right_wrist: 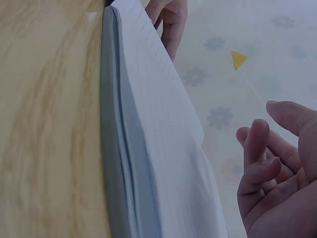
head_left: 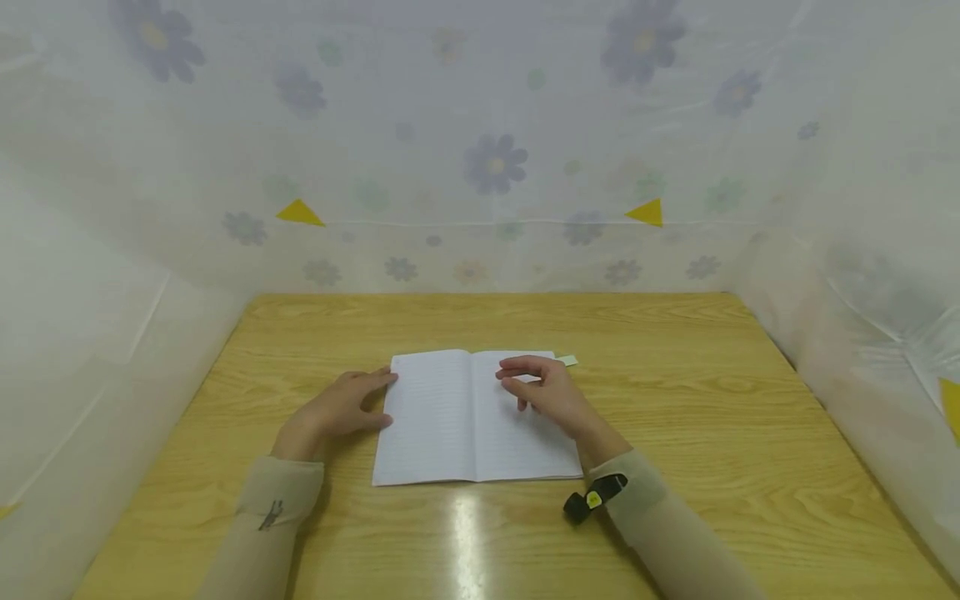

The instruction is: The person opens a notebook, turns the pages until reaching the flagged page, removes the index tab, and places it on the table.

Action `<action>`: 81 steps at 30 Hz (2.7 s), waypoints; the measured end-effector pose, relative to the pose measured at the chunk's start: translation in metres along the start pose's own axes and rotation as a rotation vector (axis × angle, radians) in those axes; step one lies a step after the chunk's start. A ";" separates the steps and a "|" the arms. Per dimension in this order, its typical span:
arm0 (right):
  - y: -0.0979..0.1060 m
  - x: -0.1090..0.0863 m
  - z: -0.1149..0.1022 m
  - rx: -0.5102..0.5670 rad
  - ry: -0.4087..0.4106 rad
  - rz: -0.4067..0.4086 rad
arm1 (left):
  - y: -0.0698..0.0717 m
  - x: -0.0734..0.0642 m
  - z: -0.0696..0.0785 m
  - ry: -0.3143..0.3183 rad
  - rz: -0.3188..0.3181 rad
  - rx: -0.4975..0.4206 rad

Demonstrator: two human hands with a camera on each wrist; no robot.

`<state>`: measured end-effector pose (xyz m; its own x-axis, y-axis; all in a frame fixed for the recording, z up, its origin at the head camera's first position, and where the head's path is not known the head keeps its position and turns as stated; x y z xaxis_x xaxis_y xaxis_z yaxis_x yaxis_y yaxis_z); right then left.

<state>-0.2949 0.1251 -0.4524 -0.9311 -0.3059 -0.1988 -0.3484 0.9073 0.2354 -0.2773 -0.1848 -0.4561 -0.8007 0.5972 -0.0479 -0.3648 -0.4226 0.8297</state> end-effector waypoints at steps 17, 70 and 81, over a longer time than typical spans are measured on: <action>0.040 -0.008 0.013 -0.018 -0.023 0.111 | 0.001 -0.003 0.003 -0.016 0.030 -0.011; 0.066 -0.007 0.044 -0.355 -0.035 0.177 | -0.002 -0.002 -0.002 -0.003 0.013 -0.002; 0.065 -0.008 0.047 -0.397 -0.084 0.184 | 0.000 -0.001 0.001 -0.003 0.013 0.000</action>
<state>-0.3054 0.2003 -0.4799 -0.9751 -0.1103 -0.1925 -0.2078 0.7583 0.6179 -0.2763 -0.1846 -0.4560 -0.8041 0.5935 -0.0356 -0.3543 -0.4302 0.8303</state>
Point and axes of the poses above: each hand's wrist, its own x-axis towards the middle knuckle, its own y-axis out of the back of the hand, z = x × y, the point moved 6 cm from there along x, towards the middle knuckle, and after that the axes turned 12 degrees about -y, right-handed, at the moved point
